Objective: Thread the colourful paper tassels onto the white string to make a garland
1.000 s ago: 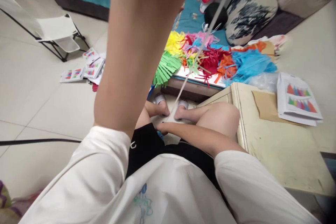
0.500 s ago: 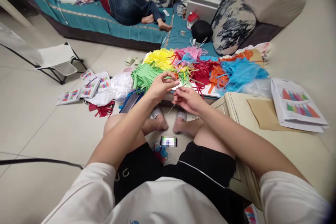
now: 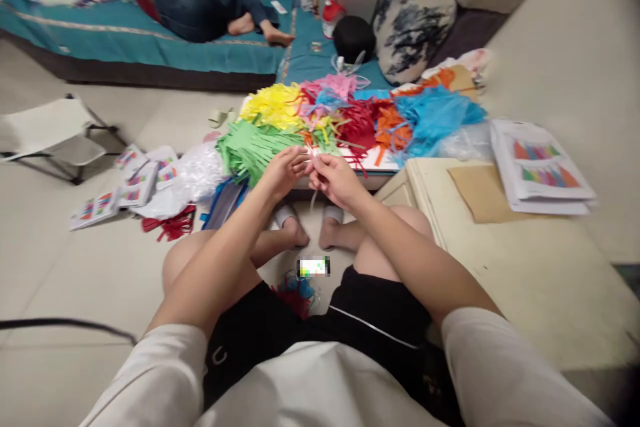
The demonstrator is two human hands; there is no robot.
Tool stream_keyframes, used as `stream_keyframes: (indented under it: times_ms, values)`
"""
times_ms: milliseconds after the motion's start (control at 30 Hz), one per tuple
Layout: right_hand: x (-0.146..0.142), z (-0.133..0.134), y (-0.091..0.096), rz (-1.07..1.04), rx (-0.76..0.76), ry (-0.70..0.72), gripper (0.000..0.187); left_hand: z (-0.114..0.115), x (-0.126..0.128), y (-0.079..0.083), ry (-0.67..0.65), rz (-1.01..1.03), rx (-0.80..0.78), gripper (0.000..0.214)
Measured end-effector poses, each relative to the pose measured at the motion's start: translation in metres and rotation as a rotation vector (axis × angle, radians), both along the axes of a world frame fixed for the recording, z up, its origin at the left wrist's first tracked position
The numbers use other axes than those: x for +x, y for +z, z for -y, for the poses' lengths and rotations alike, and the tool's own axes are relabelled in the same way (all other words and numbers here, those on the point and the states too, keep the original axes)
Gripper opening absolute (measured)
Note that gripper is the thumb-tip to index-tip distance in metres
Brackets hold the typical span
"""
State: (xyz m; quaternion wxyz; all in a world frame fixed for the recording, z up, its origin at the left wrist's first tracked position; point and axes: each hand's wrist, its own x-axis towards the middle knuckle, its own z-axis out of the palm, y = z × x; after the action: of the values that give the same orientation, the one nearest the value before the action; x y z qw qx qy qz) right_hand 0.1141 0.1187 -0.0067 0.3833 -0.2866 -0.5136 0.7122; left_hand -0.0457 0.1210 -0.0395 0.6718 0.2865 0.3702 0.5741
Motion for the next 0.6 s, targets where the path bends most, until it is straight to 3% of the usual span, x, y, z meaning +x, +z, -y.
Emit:
stream_keyframes:
  times_ms: [133,167,267,433,600]
  values:
    - [0.009,-0.009,0.011,-0.071,-0.017,-0.242,0.039,0.026,0.021,-0.022,-0.487,-0.065,-0.040,0.068]
    - [0.012,-0.013,0.014,-0.079,-0.028,-0.296,0.038,0.032,0.024,-0.026,-0.543,-0.084,-0.032,0.071]
    - [0.022,-0.022,0.017,-0.094,-0.073,-0.401,0.038,0.041,0.025,-0.033,-0.493,-0.222,0.015,0.058]
    - [0.032,-0.027,0.019,-0.131,-0.108,-0.449,0.044,0.034,0.009,-0.031,-0.435,-0.609,-0.005,0.048]
    - [0.034,-0.027,0.021,-0.154,-0.111,-0.463,0.042,0.027,0.003,-0.040,-0.458,-0.679,-0.045,0.051]
